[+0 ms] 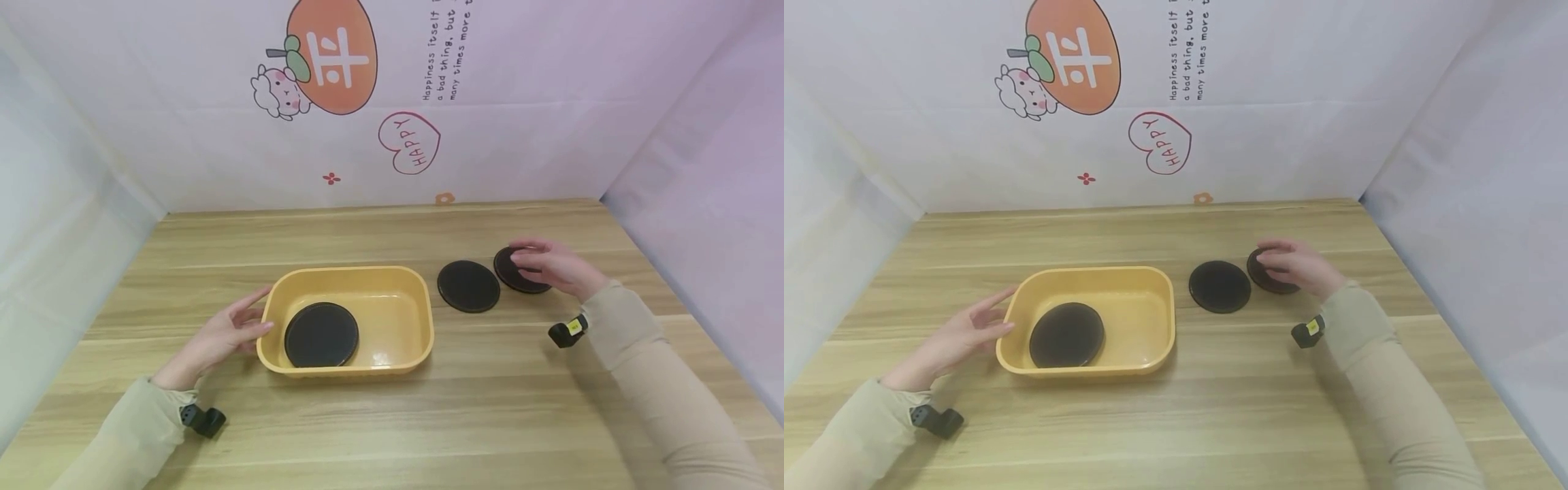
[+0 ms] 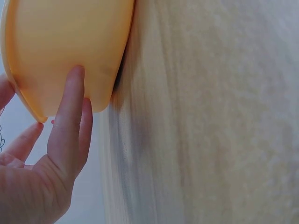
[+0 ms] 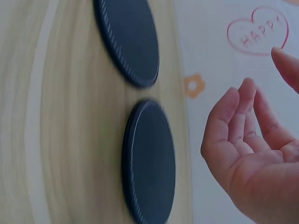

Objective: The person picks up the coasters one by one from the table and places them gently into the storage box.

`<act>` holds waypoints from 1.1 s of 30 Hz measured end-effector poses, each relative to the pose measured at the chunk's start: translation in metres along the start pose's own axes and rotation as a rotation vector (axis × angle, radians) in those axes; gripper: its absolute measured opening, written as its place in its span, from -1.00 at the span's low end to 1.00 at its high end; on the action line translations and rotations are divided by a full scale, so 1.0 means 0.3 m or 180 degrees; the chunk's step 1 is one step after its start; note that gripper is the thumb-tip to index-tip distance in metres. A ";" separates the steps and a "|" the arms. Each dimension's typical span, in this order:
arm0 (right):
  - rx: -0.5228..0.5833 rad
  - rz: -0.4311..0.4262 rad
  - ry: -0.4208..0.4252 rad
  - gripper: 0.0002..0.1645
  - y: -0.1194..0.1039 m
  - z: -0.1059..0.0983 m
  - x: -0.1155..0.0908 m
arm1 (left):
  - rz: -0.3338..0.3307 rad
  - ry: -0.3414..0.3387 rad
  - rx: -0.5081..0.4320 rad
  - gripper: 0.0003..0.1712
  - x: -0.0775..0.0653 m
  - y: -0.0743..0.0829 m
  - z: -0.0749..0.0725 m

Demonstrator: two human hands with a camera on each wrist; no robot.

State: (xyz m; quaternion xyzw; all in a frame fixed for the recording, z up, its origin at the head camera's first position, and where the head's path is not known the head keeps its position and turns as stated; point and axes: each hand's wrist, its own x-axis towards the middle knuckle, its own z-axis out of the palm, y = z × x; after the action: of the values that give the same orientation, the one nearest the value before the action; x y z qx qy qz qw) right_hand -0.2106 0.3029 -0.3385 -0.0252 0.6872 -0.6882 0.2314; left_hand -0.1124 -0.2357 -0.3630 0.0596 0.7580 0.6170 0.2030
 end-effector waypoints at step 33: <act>-0.2202 0.0510 0.0949 0.02 0.076 -0.163 0.048 | 0.0033 -0.0031 -0.0063 -0.11 -0.003 -0.004 -0.001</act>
State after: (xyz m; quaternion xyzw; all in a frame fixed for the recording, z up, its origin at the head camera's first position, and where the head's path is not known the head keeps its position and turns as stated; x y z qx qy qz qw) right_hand -0.2343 0.3446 -0.3672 0.0523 0.9047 -0.3915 0.1598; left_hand -0.1115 -0.2366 -0.3639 0.0645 0.7505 0.6253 0.2041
